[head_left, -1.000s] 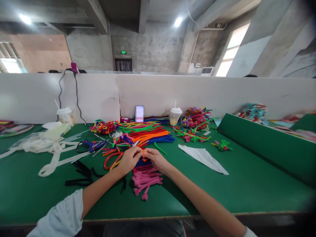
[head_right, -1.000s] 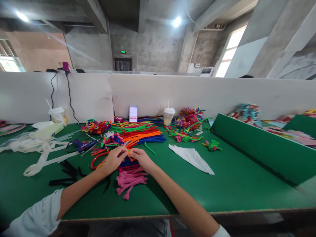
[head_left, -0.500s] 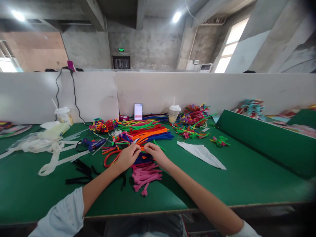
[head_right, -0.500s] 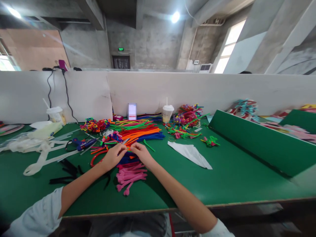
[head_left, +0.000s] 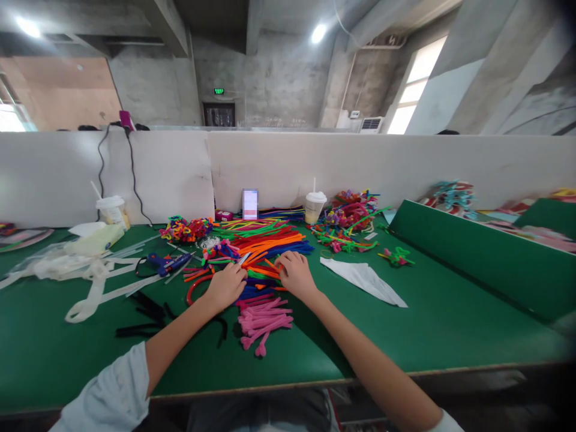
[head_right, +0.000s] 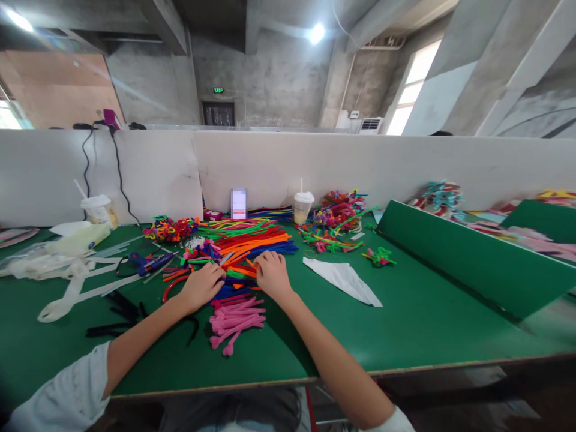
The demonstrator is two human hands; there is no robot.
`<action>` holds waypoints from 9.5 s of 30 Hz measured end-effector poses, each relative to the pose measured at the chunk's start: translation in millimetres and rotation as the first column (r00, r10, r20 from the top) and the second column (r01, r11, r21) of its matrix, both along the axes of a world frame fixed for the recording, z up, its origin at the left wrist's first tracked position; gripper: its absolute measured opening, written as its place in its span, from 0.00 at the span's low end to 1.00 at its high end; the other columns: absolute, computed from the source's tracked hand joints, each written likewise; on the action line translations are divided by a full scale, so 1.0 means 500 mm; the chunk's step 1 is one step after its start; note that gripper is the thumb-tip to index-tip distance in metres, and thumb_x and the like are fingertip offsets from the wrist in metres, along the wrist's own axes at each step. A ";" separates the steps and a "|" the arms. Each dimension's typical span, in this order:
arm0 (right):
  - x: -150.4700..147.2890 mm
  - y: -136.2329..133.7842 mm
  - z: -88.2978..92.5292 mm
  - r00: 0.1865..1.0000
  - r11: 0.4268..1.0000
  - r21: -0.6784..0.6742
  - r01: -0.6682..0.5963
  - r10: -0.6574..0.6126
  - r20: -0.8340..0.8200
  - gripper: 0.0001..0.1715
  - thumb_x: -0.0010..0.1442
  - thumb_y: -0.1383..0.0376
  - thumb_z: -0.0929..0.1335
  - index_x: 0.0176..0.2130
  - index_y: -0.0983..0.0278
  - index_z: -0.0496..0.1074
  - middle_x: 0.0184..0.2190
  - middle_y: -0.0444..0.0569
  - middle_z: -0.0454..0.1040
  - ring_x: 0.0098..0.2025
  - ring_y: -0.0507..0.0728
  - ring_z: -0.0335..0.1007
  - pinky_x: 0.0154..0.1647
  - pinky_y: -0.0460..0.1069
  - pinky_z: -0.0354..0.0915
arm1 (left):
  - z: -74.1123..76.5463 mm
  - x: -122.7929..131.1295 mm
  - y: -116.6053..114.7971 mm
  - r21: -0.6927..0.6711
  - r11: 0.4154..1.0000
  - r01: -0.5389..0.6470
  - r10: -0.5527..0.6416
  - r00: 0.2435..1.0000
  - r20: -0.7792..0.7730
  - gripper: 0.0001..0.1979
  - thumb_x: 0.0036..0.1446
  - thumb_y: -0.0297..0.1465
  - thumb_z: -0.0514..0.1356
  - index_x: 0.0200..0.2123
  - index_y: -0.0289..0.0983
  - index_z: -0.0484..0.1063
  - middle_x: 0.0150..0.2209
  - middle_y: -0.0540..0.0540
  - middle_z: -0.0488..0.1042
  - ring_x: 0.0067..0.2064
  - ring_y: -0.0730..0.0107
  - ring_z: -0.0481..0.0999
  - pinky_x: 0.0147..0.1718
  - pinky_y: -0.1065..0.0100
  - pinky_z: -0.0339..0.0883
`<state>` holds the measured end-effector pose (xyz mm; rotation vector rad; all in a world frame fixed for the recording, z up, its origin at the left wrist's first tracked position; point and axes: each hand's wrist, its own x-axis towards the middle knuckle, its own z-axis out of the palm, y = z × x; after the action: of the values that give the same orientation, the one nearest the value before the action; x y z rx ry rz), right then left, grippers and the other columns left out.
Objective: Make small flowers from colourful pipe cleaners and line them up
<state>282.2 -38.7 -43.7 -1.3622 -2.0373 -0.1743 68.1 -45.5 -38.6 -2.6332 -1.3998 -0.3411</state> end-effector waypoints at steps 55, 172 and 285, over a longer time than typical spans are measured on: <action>-0.063 -0.025 -0.002 0.801 0.914 -0.139 -0.381 0.251 -0.543 0.10 0.57 0.65 0.59 0.26 0.64 0.62 0.21 0.41 0.60 0.25 0.50 0.55 0.27 0.45 0.54 | 0.021 0.010 -0.042 -0.159 0.965 0.211 -0.206 0.977 0.048 0.10 0.58 0.31 0.46 0.34 0.38 0.66 0.35 0.47 0.71 0.35 0.68 0.72 0.30 0.72 0.59; -0.118 -0.014 0.002 0.128 0.184 -0.130 -0.974 -0.026 -0.991 0.17 0.54 0.54 0.65 0.29 0.67 0.65 0.17 0.41 0.67 0.16 0.48 0.63 0.21 0.45 0.63 | 0.031 0.006 -0.004 0.204 0.959 0.196 -0.282 0.704 0.652 0.06 0.56 0.26 0.51 0.30 0.36 0.67 0.30 0.48 0.68 0.34 0.71 0.68 0.34 0.70 0.63; -0.134 -0.007 -0.031 0.848 0.916 -0.015 -0.401 0.365 -0.385 0.15 0.60 0.68 0.54 0.39 0.66 0.65 0.31 0.54 0.71 0.32 0.56 0.67 0.35 0.51 0.64 | 0.030 0.021 -0.007 -0.467 0.636 0.614 0.615 -0.038 0.788 0.12 0.35 0.31 0.68 0.26 0.32 0.72 0.25 0.50 0.70 0.25 0.79 0.66 0.25 0.76 0.58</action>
<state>215.4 -42.2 -59.1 -0.9209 -1.9528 0.3436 78.5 -48.8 -23.8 -2.6499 -2.1962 -3.0678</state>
